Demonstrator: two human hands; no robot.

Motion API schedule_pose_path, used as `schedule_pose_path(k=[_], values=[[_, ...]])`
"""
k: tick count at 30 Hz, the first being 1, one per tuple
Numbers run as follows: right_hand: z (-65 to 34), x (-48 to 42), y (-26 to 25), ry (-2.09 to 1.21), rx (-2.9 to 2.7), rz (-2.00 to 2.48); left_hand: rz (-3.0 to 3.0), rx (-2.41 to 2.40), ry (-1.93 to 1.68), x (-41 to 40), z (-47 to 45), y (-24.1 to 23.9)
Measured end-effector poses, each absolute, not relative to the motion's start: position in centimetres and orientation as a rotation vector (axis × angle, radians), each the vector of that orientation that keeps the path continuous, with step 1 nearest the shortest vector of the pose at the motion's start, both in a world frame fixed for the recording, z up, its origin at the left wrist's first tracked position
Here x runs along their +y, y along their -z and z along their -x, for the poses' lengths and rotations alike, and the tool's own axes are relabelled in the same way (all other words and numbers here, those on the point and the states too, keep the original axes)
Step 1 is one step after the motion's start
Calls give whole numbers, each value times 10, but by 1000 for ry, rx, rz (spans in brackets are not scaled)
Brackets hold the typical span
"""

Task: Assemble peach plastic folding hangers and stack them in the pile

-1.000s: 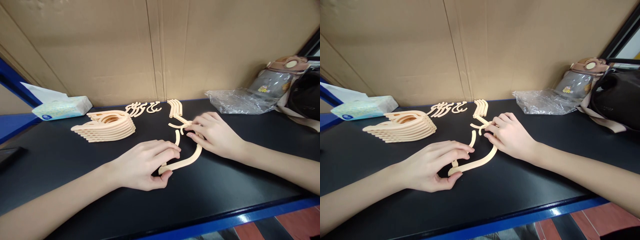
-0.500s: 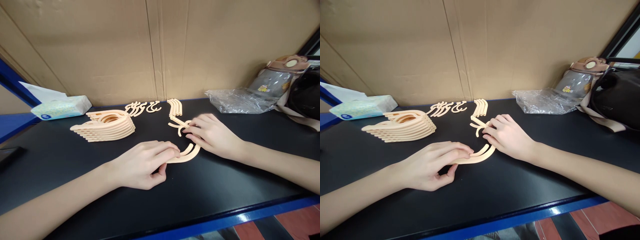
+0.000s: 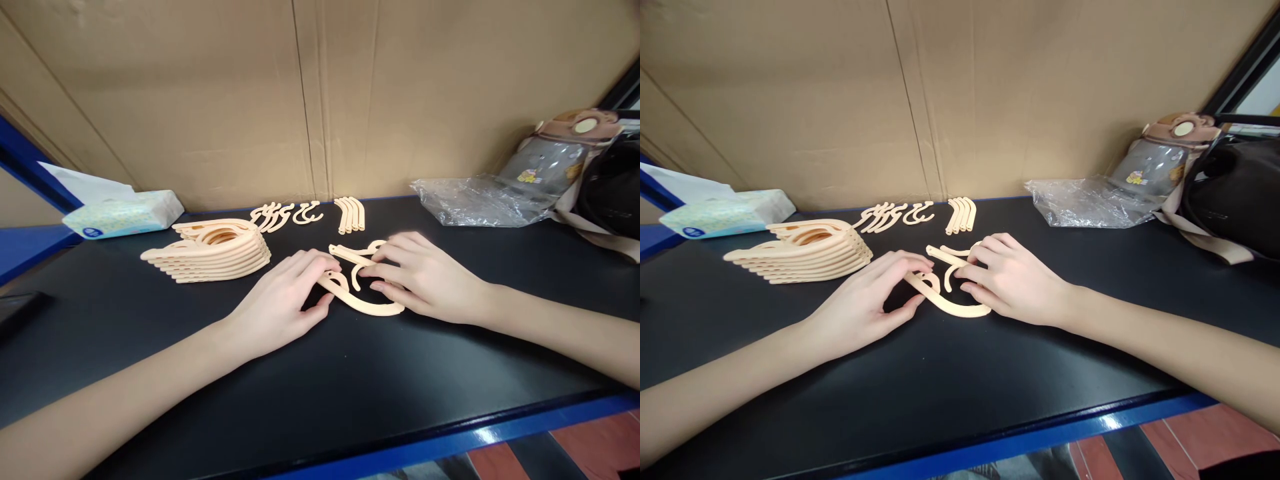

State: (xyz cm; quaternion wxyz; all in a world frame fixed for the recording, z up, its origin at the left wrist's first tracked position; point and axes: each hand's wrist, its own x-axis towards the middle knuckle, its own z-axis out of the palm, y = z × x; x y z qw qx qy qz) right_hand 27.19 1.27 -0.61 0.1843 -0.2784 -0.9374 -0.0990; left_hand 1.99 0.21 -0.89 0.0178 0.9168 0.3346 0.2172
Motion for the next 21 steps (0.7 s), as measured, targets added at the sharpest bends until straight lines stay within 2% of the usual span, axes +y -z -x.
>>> schedule_pose_path(k=[12,21], values=[[-272,12,7,229,-2640,717,-2850,1327,-737,3,-19,11],[-270,6,7,114,-2709,562,-2735,1248,-740,2,-20,8]])
